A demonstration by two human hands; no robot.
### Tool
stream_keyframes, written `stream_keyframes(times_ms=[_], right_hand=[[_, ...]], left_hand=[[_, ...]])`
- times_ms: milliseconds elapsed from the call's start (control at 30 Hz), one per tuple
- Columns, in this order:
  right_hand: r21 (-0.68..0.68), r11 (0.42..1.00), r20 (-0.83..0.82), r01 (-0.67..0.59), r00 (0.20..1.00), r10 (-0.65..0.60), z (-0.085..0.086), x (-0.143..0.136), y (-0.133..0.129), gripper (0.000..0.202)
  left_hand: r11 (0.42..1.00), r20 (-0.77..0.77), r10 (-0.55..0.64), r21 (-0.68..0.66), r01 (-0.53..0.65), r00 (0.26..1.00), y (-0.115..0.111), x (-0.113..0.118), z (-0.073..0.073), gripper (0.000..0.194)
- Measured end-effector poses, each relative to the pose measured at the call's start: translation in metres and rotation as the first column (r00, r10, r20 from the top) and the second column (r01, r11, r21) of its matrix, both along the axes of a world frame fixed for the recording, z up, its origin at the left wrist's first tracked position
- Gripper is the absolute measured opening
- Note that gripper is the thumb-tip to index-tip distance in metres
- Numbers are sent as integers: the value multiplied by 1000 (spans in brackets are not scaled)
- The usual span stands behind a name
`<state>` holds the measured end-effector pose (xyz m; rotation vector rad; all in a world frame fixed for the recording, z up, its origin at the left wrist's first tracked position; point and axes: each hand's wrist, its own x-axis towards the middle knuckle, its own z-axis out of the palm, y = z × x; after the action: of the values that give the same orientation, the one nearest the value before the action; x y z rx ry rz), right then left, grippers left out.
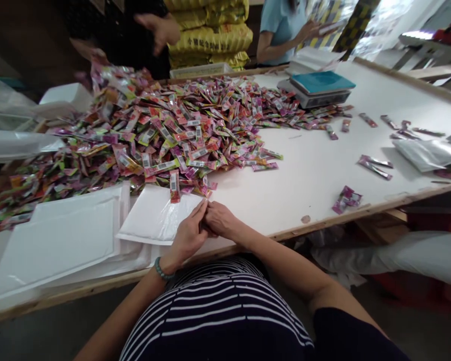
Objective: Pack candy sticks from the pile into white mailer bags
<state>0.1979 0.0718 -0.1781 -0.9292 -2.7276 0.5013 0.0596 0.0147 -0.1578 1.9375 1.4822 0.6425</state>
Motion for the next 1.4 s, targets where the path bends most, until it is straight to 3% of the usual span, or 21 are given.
stream_keyframes(times_ms=[100, 200, 300, 400, 467, 533, 567, 633, 700, 800, 867, 933, 1000, 1067, 1133, 1200, 1267, 1333, 1400], right_hand=[[-97, 993, -77, -67, 995, 60, 41, 3, 12, 14], [-127, 980, -340, -156, 934, 105, 103, 16, 20, 25], [-52, 997, -630, -63, 777, 17, 158, 26, 18, 23], [-14, 996, -797, 87, 600, -64, 177, 31, 14, 20], [-48, 987, -839, 156, 529, -124, 164, 32, 17, 20], [-113, 966, -816, 232, 533, -223, 136, 31, 21, 19], [-129, 956, -769, 263, 582, -264, 117, 30, 22, 18], [-100, 961, -589, 257, 764, -265, 76, 29, 20, 16], [-50, 991, -317, 124, 939, -134, 36, 30, 12, 19], [-33, 999, -52, -15, 999, 13, -10, 49, -1, 27], [-3, 1000, 15, 7, 1000, -7, -27, 75, -3, 34], [39, 993, 86, 114, 989, -117, -34, 111, 2, 40], [80, 950, 199, 301, 929, -311, -34, 148, 10, 39], [108, 872, 299, 477, 821, -486, -29, 176, 17, 34], [111, 817, 309, 565, 762, -569, -21, 183, 23, 28], [93, 828, 192, 554, 806, -560, -11, 165, 27, 26], [77, 879, 8, 471, 881, -473, -2, 125, 32, 26], [70, 936, -118, 345, 935, -335, 4, 76, 39, 36], [91, 962, -98, 257, 964, -248, 4, 34, 49, 53]], left_hand=[[995, 174, 95, 17, -100, 980, 4, -3, 24, 79], [970, 406, 243, -121, -211, 881, 8, -10, 61, 79], [931, 601, 355, -294, -216, 716, 7, -22, 102, 80], [919, 724, 392, -274, -285, 568, 3, -34, 129, 79], [910, 739, 403, -262, -320, 540, 0, -41, 135, 77], [898, 719, 434, -299, -322, 543, -2, -46, 135, 71], [890, 713, 451, -314, -331, 536, -3, -48, 136, 68], [877, 725, 467, -306, -370, 506, -6, -51, 140, 65], [870, 761, 453, -264, -416, 464, -10, -54, 147, 64], [872, 792, 415, -204, -446, 448, -13, -55, 155, 62], [880, 768, 407, -186, -436, 494, -13, -55, 154, 55], [885, 709, 416, -171, -434, 569, -11, -56, 150, 39], [872, 641, 430, -113, -476, 636, -11, -59, 147, 28], [845, 535, 461, -22, -534, 708, -15, -65, 150, 30], [829, 384, 510, 19, -559, 770, -23, -73, 158, 39], [820, 248, 555, 1, -573, 794, -31, -81, 166, 48], [811, 154, 585, -89, -579, 796, -36, -87, 169, 52], [778, 108, 608, -276, -564, 786, -37, -88, 168, 52], [716, 132, 640, -459, -526, 757, -34, -86, 165, 48]])
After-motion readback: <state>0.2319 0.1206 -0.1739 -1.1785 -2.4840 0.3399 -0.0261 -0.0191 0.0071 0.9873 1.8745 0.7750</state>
